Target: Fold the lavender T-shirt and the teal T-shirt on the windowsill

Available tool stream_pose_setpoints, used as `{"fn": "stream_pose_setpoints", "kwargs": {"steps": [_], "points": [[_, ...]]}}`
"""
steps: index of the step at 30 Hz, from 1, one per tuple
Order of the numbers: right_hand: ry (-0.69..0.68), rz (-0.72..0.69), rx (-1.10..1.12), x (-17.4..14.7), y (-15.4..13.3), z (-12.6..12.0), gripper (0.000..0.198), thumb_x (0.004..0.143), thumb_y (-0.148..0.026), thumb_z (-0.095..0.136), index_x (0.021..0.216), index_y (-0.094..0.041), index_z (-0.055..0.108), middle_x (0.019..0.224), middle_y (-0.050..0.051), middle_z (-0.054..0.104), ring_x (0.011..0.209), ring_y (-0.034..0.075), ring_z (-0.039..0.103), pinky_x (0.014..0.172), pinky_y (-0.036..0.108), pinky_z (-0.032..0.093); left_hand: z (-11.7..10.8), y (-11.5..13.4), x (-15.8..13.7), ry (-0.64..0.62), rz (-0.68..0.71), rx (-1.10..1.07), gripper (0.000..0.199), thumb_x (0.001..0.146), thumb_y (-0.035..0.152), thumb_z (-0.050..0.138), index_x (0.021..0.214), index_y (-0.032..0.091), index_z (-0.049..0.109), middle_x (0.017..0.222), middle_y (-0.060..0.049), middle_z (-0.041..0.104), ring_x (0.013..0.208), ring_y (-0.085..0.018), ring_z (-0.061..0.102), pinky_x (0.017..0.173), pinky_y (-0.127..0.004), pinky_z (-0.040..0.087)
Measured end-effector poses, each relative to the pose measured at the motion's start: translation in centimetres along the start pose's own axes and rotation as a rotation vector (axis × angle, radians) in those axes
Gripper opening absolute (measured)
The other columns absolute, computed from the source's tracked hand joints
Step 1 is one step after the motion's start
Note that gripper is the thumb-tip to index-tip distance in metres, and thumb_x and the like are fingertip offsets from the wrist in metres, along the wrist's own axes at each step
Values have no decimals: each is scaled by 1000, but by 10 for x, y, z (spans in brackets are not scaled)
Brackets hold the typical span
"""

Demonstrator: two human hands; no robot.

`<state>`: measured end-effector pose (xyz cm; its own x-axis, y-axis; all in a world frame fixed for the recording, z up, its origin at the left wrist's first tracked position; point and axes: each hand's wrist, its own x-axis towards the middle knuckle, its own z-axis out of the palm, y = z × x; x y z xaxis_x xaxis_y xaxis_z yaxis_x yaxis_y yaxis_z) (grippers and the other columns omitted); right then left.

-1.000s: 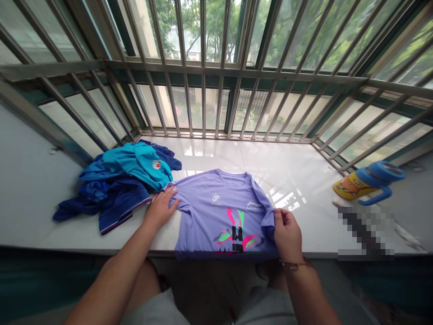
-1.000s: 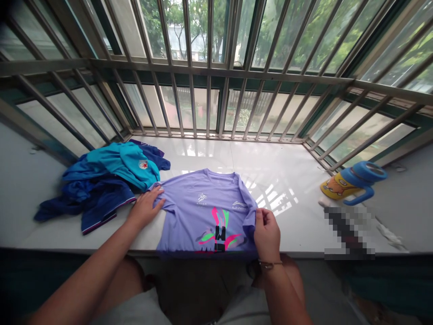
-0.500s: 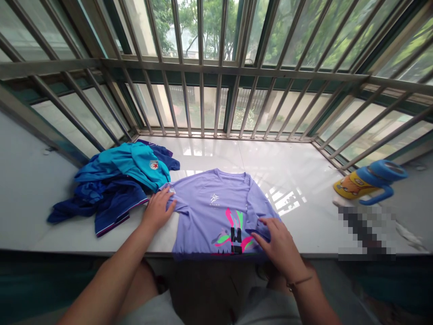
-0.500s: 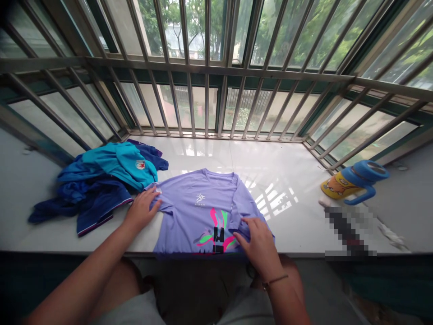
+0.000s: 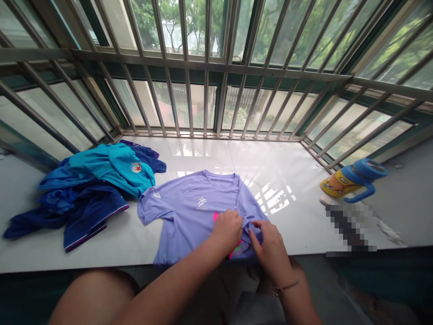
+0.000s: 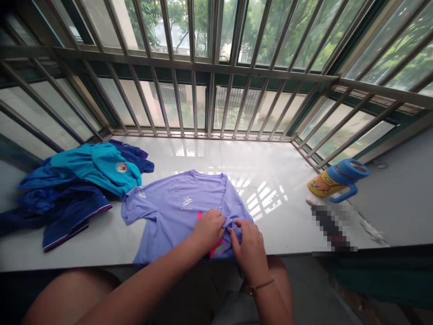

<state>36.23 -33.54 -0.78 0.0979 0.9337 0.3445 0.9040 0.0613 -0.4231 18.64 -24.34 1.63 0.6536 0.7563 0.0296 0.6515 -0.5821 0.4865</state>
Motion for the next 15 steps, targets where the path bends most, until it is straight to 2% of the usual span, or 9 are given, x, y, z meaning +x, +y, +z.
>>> {"fn": "stream_pose_setpoints", "kwargs": {"steps": [1,3,7,11,15], "points": [[-14,-6,-23,-3,5,1,32,106,-43,61,130,-23,65,122,13,74,112,31,68,93,43,54,0,4,3,19,1,-25,2,96,23,69,97,23,67,107,-17,73,108,-33,66,92,-46,53],[-36,4,-64,-8,15,2,41,101,-39,66,139,-23,62,126,13,74,114,32,68,93,44,55,-3,10,5,74,7,-77,5,99,21,63,101,24,67,105,-15,73,106,-32,66,91,-45,54],[14,105,-108,-14,30,-2,30,95,-21,55,122,-23,68,110,11,75,101,30,68,92,44,54,-8,19,4,103,79,-95,15,100,20,59,113,27,65,99,-10,73,97,-28,67,85,-39,54],[156,229,-74,-14,27,-20,31,95,-22,53,122,-22,67,113,11,74,106,29,69,91,40,54,-9,11,0,67,138,-46,21,96,13,59,111,26,65,95,-8,73,94,-27,67,85,-38,55],[190,329,-68,-17,25,-34,37,90,-21,52,123,-23,69,112,9,72,90,25,68,78,36,54,-14,-2,-6,95,109,38,32,92,10,59,118,26,65,95,-10,73,93,-29,68,86,-40,55]]}}
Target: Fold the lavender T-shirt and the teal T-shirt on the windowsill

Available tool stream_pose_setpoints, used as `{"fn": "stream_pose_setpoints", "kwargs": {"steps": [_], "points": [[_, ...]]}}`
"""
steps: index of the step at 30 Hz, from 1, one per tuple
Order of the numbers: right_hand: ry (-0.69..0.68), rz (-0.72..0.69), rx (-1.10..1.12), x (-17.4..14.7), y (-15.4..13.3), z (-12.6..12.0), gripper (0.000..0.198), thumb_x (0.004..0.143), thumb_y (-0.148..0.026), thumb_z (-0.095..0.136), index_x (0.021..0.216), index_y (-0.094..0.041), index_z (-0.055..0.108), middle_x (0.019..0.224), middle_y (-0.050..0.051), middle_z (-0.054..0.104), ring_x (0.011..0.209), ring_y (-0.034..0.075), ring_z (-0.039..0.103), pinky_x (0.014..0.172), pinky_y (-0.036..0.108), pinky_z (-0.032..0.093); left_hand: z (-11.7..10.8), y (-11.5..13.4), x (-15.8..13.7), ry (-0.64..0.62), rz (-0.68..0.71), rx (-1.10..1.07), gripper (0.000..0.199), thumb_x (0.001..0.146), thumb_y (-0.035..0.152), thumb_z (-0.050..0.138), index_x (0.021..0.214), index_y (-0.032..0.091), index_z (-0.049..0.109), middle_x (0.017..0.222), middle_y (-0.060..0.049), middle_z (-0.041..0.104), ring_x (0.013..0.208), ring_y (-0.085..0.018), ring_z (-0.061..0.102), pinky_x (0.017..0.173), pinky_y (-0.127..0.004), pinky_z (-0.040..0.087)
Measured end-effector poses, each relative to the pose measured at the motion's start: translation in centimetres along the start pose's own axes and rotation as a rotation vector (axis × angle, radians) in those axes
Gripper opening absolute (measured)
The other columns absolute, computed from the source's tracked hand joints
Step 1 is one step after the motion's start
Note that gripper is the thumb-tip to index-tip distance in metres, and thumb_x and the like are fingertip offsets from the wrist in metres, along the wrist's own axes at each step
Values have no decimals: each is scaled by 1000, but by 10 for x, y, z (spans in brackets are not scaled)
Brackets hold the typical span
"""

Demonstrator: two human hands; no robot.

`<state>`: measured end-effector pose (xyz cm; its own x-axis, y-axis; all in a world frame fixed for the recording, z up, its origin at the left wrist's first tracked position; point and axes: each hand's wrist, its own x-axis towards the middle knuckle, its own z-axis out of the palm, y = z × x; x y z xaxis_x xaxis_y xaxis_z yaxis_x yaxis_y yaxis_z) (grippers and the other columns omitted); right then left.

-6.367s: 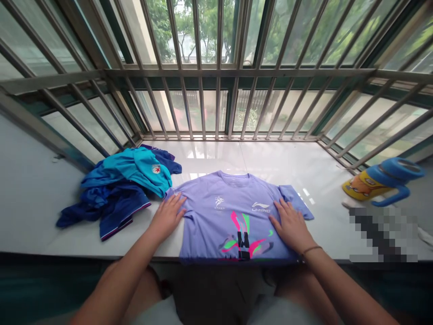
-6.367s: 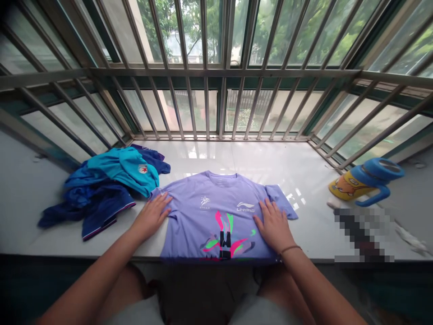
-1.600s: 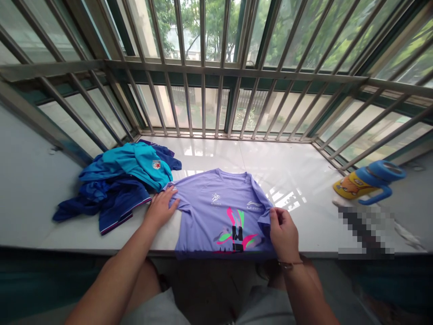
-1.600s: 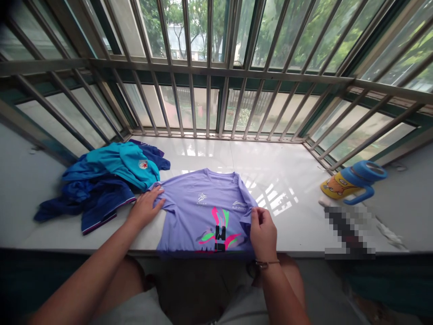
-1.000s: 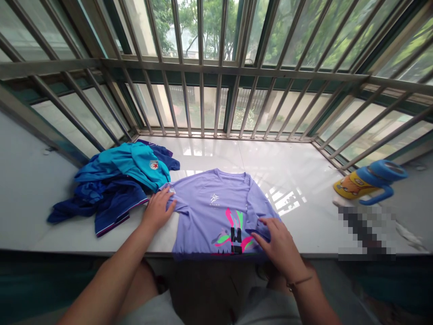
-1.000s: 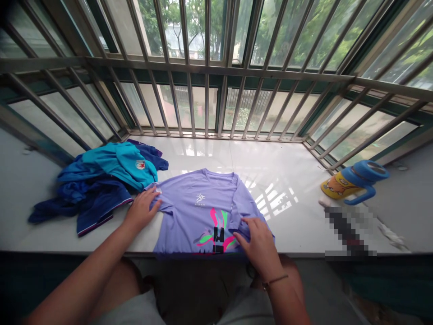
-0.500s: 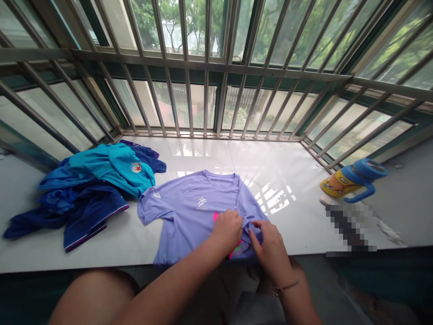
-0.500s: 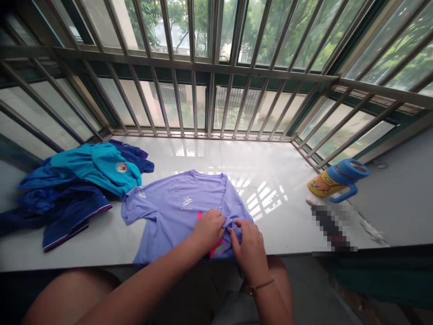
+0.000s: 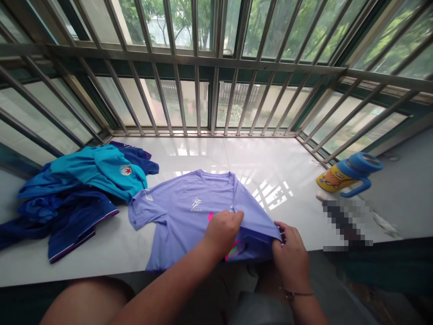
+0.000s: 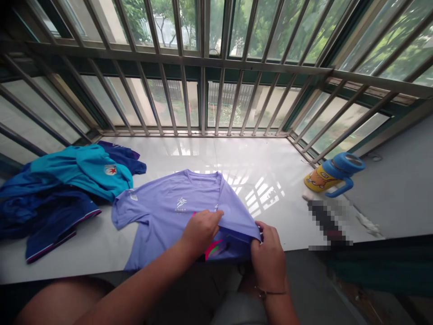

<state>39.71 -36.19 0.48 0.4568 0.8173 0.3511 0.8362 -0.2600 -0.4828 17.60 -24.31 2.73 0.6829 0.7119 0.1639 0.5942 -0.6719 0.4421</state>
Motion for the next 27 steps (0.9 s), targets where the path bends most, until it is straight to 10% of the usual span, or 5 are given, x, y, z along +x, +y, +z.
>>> {"fn": "stream_pose_setpoints", "kwargs": {"steps": [9,14,21,27], "points": [[-64,-93,-20,-12,6,1,43,89,-15,48,128,-24,66,123,10,70,108,27,70,87,37,58,-6,3,-12,-22,-128,-467,42,90,18,62,131,24,65,112,-9,77,100,-25,72,91,-36,56],[-68,-133,-45,-18,8,8,37,95,-14,44,123,-24,66,123,9,70,114,26,71,95,38,60,-25,-14,-4,-367,59,-764,24,86,20,66,106,24,79,103,-3,82,95,-20,74,80,-28,55],[-49,-164,3,-23,10,16,36,96,-14,45,121,-24,68,119,9,70,111,25,73,98,39,60,-21,-58,103,-99,-462,-336,29,102,36,56,89,20,77,97,-8,83,96,-24,76,80,-31,53],[-72,-178,69,-25,19,17,34,98,-14,48,122,-25,70,120,9,71,112,25,72,100,40,61,4,-72,186,-116,-475,-251,26,94,41,73,79,20,77,97,-13,82,102,-31,75,87,-35,55]]}}
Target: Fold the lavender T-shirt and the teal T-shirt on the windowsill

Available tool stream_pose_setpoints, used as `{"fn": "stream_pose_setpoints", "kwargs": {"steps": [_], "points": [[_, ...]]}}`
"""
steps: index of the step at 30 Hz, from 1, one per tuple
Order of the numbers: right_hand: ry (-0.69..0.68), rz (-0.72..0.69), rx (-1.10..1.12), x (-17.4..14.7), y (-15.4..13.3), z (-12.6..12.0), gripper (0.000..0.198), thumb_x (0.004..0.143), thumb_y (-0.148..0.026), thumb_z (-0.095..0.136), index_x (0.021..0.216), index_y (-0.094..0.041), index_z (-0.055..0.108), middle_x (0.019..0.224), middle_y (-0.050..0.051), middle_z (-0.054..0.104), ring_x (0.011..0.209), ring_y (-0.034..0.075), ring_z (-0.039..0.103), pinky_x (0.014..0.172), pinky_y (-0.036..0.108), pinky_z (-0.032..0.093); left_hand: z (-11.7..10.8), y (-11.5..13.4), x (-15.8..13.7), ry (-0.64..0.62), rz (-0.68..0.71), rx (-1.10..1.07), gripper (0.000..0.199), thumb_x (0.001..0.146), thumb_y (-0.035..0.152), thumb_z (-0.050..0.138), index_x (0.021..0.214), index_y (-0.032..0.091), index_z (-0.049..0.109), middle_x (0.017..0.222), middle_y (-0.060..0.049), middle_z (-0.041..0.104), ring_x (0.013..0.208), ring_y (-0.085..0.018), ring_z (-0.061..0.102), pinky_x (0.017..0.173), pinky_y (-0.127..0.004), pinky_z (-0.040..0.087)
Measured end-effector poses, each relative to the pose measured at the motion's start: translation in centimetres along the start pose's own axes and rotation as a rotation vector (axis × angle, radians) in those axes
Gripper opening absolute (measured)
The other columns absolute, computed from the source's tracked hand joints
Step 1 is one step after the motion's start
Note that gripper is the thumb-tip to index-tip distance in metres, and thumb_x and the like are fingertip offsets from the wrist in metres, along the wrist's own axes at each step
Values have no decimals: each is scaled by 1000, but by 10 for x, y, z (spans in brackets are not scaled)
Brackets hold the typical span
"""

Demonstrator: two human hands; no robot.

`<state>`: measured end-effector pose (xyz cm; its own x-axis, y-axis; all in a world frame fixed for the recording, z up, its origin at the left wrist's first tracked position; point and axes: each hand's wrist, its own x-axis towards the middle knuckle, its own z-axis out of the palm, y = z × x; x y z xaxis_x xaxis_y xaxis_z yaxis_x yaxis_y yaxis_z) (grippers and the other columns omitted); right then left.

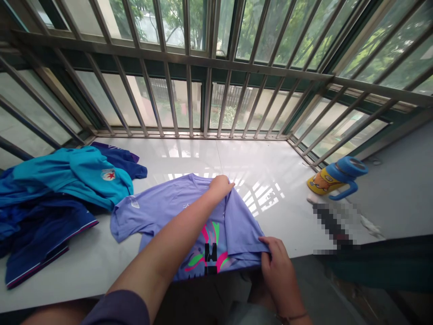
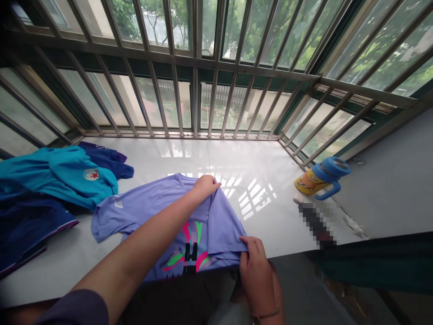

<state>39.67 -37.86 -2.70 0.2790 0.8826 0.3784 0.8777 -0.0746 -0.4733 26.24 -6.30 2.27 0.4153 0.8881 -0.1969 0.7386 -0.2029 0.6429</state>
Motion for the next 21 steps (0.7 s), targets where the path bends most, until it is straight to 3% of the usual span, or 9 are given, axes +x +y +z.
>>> {"fn": "stream_pose_setpoints", "kwargs": {"steps": [4,7,10,13,17,21], "points": [[40,37,28,-1,2,-6,32,99,-15,46,118,-25,69,118,9,71,112,25,72,102,41,60,4,-12,18,-10,75,-37,19,97,37,72,88,22,79,99,-9,82,102,-27,76,87,-32,54],[56,69,37,-2,4,-11,29,101,-18,46,117,-26,69,117,9,71,111,25,72,101,40,60,3,-26,21,10,94,-89,28,106,43,59,100,22,76,87,-5,80,87,-22,76,79,-29,54],[23,52,8,-5,4,-14,29,102,-21,47,118,-27,70,121,9,71,112,24,73,98,38,62,5,-33,20,39,110,-117,21,105,39,61,102,22,74,83,-1,78,80,-19,74,73,-27,52],[-87,16,-32,-10,-2,-16,29,105,-27,49,121,-29,74,127,9,71,107,23,75,91,34,64,11,-32,17,103,132,-108,10,97,26,69,106,23,72,92,-1,77,86,-19,73,75,-28,50],[-274,-85,-4,-15,-17,-22,26,107,-42,55,120,-33,77,127,7,74,98,21,77,82,29,64,20,-31,8,217,199,-63,27,94,17,69,119,26,71,118,-4,72,98,-21,71,83,-31,52],[-282,-106,66,-4,-17,-30,29,112,-41,49,118,-32,75,119,7,76,101,22,77,86,30,62,22,-29,0,319,403,71,26,96,11,59,114,23,73,125,-9,68,116,-24,67,97,-35,54]]}}
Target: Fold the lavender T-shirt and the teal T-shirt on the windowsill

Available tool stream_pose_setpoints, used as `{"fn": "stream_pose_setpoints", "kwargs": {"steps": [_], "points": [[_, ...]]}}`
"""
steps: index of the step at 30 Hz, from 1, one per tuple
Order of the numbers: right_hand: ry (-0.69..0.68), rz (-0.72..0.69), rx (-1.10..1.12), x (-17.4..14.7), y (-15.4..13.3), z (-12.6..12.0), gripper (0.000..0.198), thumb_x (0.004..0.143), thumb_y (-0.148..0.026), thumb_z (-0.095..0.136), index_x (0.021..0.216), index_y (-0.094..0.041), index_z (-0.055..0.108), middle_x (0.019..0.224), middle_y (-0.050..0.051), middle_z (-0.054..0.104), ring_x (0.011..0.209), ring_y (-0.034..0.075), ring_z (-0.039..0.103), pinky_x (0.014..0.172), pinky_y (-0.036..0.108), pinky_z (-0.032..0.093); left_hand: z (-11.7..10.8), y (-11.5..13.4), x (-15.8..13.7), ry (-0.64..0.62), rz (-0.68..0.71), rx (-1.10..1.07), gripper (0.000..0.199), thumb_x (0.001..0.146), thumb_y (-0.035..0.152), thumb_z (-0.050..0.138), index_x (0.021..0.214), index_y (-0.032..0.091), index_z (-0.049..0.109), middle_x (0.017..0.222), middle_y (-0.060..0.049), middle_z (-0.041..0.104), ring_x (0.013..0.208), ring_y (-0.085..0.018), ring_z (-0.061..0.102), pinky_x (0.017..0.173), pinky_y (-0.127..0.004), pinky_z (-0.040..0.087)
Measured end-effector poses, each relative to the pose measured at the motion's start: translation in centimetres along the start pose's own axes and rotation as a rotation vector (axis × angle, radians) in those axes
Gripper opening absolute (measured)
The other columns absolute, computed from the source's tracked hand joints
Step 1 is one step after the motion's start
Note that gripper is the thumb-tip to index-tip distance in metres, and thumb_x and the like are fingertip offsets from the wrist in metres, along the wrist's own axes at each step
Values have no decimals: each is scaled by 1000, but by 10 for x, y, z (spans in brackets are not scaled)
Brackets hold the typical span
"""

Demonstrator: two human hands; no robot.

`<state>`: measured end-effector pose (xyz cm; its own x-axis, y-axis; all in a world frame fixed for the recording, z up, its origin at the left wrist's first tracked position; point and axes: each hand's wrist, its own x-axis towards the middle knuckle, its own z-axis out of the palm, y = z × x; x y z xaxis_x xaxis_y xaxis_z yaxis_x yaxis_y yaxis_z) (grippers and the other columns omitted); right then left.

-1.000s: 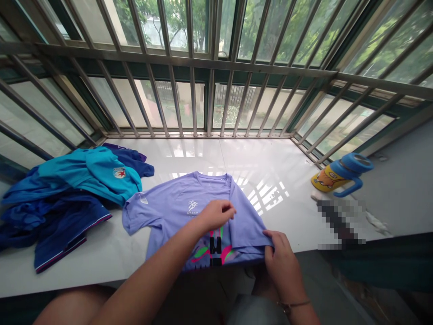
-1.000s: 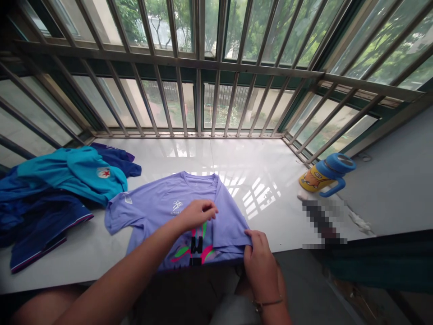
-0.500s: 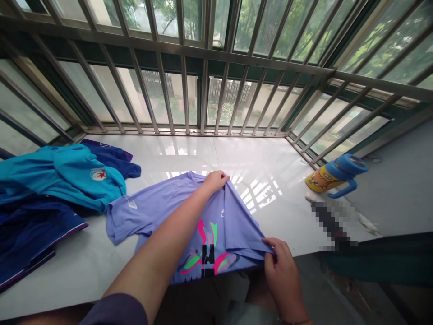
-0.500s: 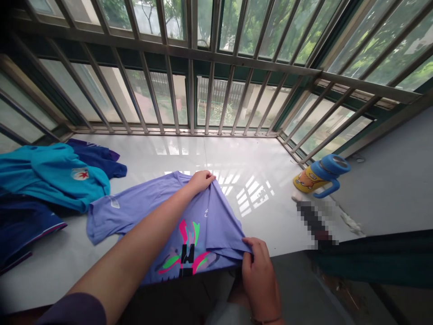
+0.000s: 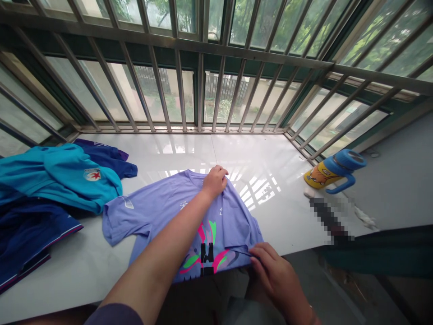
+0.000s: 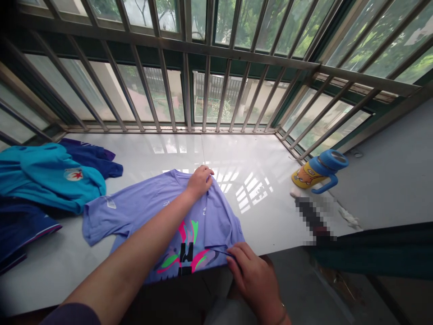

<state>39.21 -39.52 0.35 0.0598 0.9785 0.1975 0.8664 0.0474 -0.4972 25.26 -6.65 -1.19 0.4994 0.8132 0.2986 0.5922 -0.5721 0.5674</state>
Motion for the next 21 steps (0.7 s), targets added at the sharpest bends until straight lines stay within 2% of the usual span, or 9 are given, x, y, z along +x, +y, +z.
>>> {"fn": "stream_pose_setpoints", "kwargs": {"steps": [2,5,8,10,11,13,15,17,21], "points": [[76,81,-4,13,12,-7,30,114,-38,45,118,-29,73,115,9,76,103,23,76,87,32,61,-5,8,-5,-31,117,55,27,97,10,57,116,22,73,123,-10,70,121,-27,64,105,-39,52],[144,199,-38,38,37,-15,31,110,-39,47,119,-25,72,114,11,76,103,26,75,87,37,61,-18,28,-25,-176,249,130,22,101,14,57,114,22,73,116,-10,73,115,-28,66,101,-42,52],[24,205,31,57,55,-18,34,104,-41,52,124,-23,72,114,11,74,89,24,73,83,38,62,-33,51,-67,-351,352,142,15,106,32,62,111,22,72,110,-9,73,106,-28,68,91,-40,53],[-71,200,89,64,58,-18,36,102,-42,54,128,-23,72,117,9,74,81,21,70,80,37,61,-40,61,-100,-441,405,146,32,100,53,73,109,22,72,110,-9,72,105,-29,67,86,-39,54],[-98,203,106,65,58,-17,36,102,-41,55,128,-24,72,119,9,73,82,21,70,81,37,61,-42,64,-116,-475,411,165,38,97,58,77,108,22,72,110,-9,71,105,-30,67,84,-39,54],[-107,216,114,66,55,-16,35,102,-41,54,127,-25,72,122,9,73,91,22,71,85,37,60,-44,63,-140,-524,389,205,33,99,53,77,105,21,72,108,-9,72,104,-29,67,83,-38,52],[-86,241,102,65,53,-13,34,101,-42,54,123,-24,73,120,9,74,99,24,72,89,38,59,-46,59,-154,-547,357,211,20,107,40,68,101,21,71,105,-7,72,101,-25,67,83,-36,51],[-60,273,82,65,51,-11,34,102,-44,53,118,-24,75,114,9,75,101,25,72,91,38,58,-52,54,-161,-537,352,170,20,111,33,59,100,21,71,103,-6,73,97,-23,66,83,-35,49],[-29,299,44,64,49,-9,34,104,-44,49,112,-24,75,108,8,77,95,24,73,85,38,57,-74,47,-166,-496,388,94,24,114,33,53,102,23,71,101,-5,73,94,-21,64,84,-34,48]]}}
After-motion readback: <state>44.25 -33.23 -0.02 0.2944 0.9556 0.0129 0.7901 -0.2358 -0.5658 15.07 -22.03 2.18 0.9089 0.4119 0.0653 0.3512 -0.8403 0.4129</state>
